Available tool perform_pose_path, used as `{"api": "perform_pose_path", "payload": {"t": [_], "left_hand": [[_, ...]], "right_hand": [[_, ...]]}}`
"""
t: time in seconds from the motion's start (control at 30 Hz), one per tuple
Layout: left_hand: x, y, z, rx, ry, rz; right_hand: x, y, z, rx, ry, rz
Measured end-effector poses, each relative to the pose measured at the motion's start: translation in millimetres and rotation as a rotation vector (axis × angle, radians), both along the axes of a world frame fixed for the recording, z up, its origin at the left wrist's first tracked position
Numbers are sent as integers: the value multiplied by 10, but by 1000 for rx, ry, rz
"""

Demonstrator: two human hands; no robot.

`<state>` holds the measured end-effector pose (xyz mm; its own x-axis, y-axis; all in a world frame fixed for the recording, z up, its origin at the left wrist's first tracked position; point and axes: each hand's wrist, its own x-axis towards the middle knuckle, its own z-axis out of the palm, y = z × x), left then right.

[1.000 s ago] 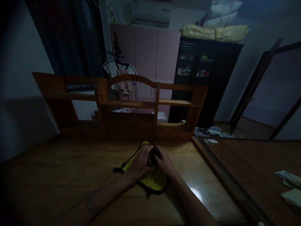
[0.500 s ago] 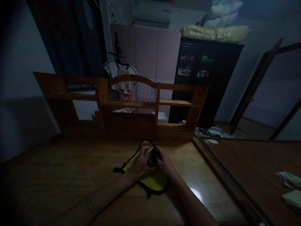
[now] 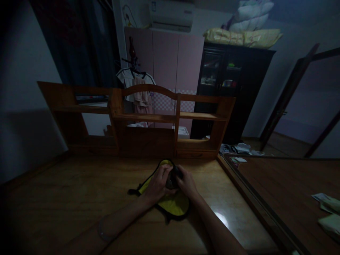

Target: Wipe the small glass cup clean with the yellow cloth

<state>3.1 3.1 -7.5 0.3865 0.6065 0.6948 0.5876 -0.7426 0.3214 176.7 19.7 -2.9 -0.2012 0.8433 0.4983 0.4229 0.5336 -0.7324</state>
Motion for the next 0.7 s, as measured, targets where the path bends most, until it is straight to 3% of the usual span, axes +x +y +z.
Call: {"api": "perform_pose_path", "payload": {"t": [0.3,0.7], "left_hand": [[-5,-18,30,9,19,1],[0,-22,26,0,29,12]], "right_hand": [[-42,-69,90,-9,55,48],[-15,38,-76,-13,85,57]]}}
